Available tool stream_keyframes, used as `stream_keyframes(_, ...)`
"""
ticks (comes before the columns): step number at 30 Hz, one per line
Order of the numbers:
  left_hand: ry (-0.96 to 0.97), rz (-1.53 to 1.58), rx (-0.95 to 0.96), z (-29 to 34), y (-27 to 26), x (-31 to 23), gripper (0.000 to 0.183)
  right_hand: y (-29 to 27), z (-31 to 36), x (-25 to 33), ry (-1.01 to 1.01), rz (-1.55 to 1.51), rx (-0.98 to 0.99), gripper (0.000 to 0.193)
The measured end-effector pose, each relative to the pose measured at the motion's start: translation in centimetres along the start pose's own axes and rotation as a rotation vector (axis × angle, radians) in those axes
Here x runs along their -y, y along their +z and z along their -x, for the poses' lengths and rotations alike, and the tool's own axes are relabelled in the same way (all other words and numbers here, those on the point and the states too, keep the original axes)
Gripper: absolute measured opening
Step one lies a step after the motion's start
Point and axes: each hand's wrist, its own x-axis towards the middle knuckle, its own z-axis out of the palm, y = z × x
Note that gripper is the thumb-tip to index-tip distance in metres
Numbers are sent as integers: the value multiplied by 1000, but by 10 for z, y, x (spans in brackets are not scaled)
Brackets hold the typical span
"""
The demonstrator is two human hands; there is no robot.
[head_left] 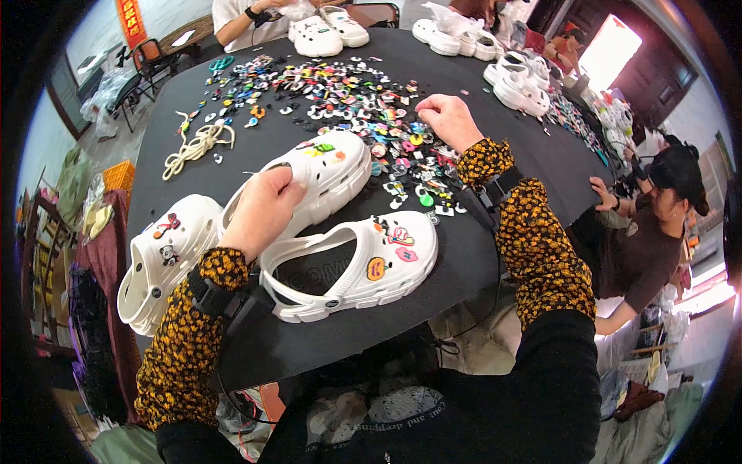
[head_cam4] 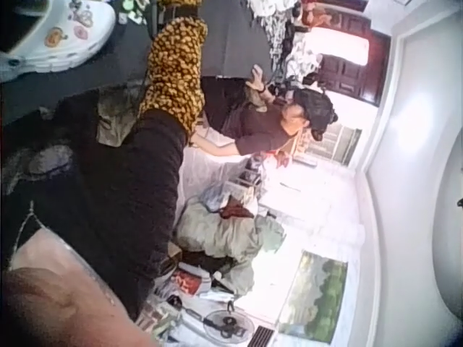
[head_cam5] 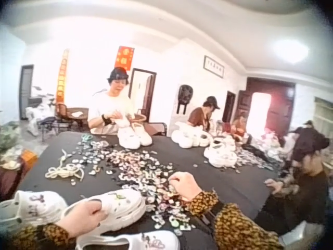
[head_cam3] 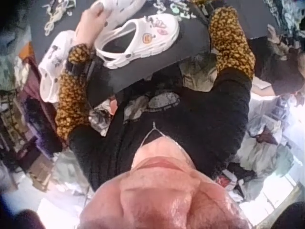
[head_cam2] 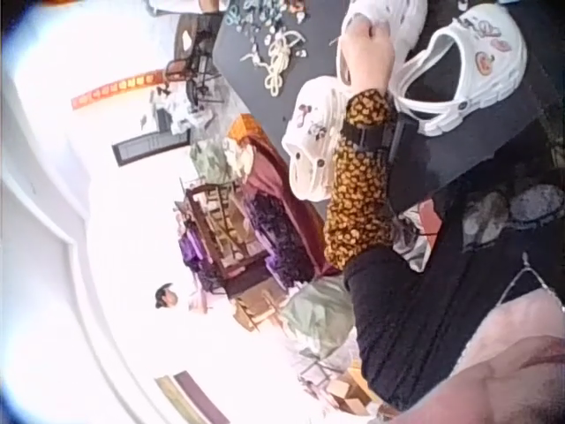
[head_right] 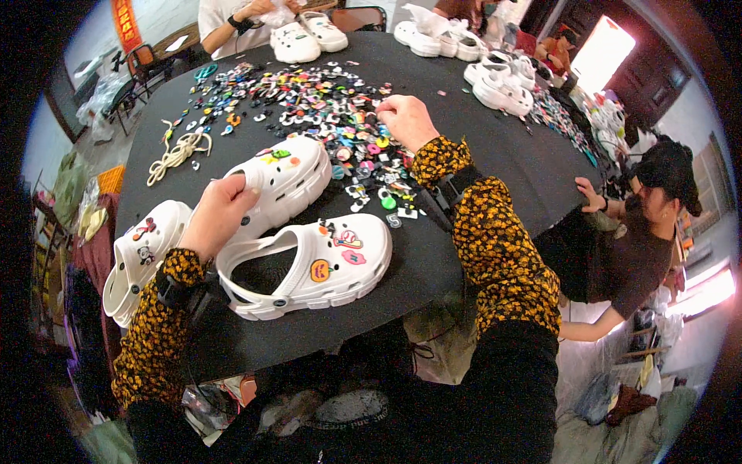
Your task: Decorating white clog-style shoes with various small colorful charms.
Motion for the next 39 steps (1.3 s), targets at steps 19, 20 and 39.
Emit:
stream_keyframes(19,116,-157,3,9,9,8,22,35,53,-33,-235,138,310,23)
stream_keyframes(20,128,-137,1,8,10,9,22,36,54,-32,-258,194,335,22)
stream_keyframes(39,110,-87,7,5,13,26,24,10,52,-39,3,-83,224,24)
